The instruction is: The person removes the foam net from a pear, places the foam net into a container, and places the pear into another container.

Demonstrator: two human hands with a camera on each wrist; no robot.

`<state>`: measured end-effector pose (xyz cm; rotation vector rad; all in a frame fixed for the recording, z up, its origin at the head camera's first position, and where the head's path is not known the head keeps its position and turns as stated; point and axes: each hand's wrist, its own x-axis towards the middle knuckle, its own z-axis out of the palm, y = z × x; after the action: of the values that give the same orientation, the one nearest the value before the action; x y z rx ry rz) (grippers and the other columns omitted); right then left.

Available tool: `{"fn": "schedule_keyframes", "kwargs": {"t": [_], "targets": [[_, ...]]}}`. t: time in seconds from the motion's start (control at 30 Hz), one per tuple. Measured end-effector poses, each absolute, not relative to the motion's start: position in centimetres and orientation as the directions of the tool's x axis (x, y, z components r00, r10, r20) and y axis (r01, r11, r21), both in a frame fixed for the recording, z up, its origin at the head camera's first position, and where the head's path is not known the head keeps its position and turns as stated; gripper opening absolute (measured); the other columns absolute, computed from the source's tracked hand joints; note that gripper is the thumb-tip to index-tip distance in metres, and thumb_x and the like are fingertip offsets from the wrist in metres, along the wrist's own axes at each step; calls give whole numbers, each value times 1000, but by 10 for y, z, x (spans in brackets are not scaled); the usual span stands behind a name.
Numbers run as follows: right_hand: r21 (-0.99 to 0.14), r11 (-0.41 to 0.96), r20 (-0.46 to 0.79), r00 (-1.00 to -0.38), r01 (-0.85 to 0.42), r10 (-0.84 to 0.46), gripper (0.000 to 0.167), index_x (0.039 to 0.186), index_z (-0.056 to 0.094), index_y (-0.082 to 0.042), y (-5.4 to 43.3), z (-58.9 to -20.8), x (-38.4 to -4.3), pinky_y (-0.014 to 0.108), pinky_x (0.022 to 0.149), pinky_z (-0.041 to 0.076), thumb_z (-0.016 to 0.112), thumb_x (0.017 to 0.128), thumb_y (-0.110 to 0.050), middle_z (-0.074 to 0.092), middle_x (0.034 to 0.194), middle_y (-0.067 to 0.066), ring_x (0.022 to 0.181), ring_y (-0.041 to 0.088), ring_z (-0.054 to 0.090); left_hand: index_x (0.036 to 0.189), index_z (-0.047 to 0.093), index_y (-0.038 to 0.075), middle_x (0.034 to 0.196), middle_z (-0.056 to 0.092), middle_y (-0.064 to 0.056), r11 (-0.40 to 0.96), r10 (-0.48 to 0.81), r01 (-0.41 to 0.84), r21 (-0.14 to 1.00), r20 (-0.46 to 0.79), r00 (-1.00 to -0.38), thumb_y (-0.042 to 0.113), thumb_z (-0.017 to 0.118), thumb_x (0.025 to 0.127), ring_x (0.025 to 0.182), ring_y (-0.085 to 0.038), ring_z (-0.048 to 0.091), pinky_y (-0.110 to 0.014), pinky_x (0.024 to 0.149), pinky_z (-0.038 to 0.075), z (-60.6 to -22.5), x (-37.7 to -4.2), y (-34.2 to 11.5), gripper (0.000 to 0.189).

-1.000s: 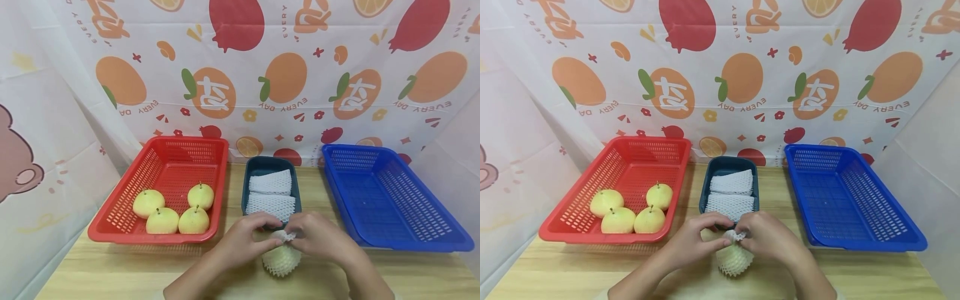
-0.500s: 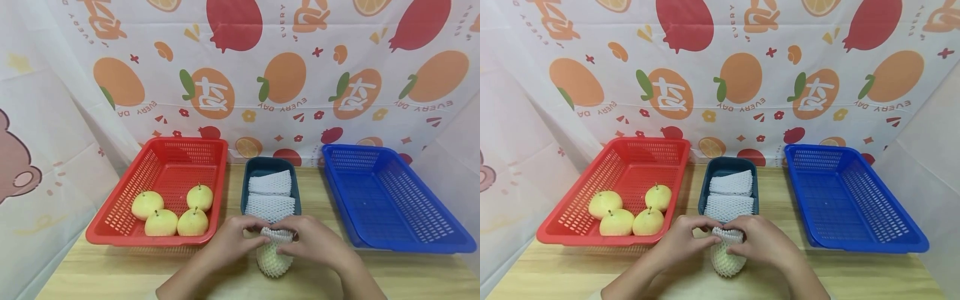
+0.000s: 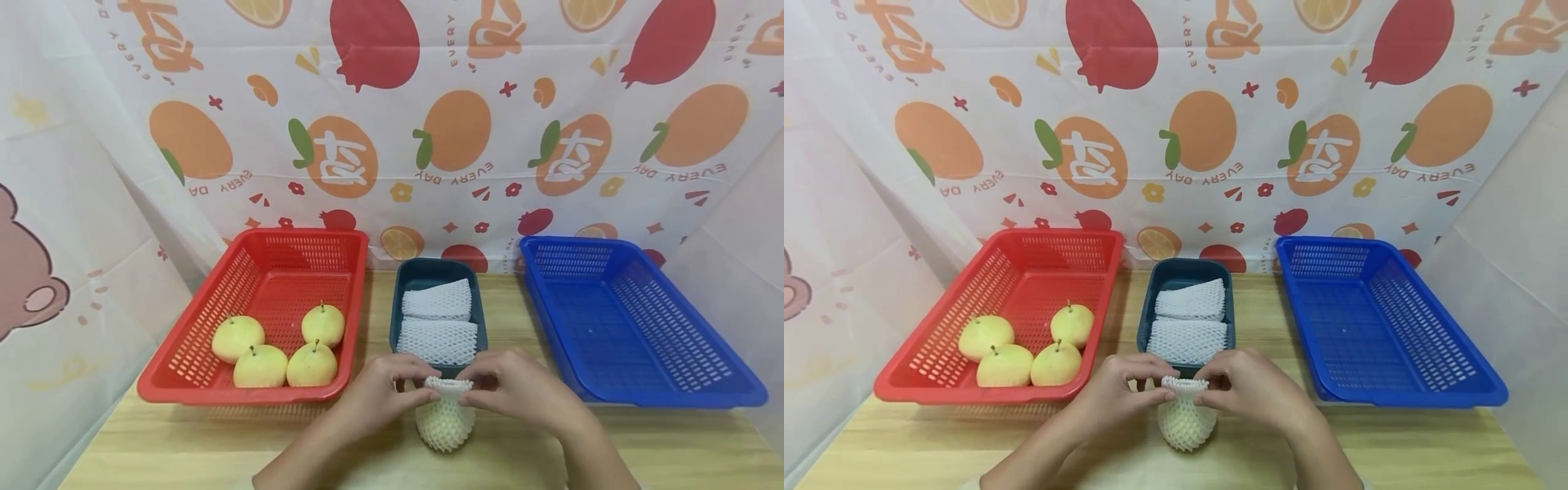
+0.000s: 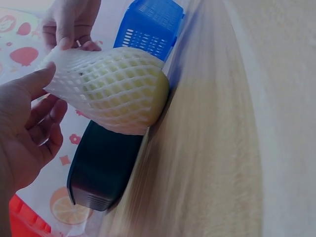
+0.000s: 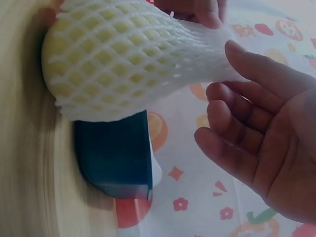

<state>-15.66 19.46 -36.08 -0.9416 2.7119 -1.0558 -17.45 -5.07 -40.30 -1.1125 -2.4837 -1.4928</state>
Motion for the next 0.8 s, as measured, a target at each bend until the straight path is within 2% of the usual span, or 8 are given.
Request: {"fn": "schedule_keyframes", "kwargs": {"t": [0.3,0.4,0.53,0.67,0.8], "targets": [[-622,542,242,-797,-565,-553,12,90,74,-22,187,-365,-156,19,58,49,74,87,-34,61,76,-17,67,-2,53,99,77,19,90,72,7,208,531,590,780,417,-737,29,75,87,71,-1,56,-21,58,51,-407,-172,-45,16],[-630,527,274,-798,-570,-536,14,92,73,-25,187,-366,-156,21,63,52,73,87,-37,61,79,-16,72,1,55,98,77,18,90,72,6,192,513,617,763,458,-726,26,74,88,70,-1,56,-20,57,51,-406,-172,-44,13],[-620,526,313,-798,-583,-515,24,104,72,-27,186,-366,-156,30,77,56,74,85,-42,66,96,-17,88,5,61,96,76,16,90,73,5,177,460,637,750,510,-727,20,75,88,68,-2,54,-20,56,50,-402,-170,-43,9],[-644,551,251,-827,-531,-503,37,112,71,-30,181,-370,-157,33,89,54,76,81,-49,67,109,-19,104,4,61,94,76,15,89,72,4,162,405,630,760,531,-744,18,76,86,69,-3,55,-21,56,50,-397,-168,-43,9],[-726,504,169,-831,-469,-530,41,114,69,-24,173,-375,-159,27,78,56,77,81,-48,69,109,-10,95,6,64,93,76,14,88,72,2,126,359,631,766,557,-749,17,76,86,70,-5,56,-22,57,50,-391,-164,-43,8]]}}
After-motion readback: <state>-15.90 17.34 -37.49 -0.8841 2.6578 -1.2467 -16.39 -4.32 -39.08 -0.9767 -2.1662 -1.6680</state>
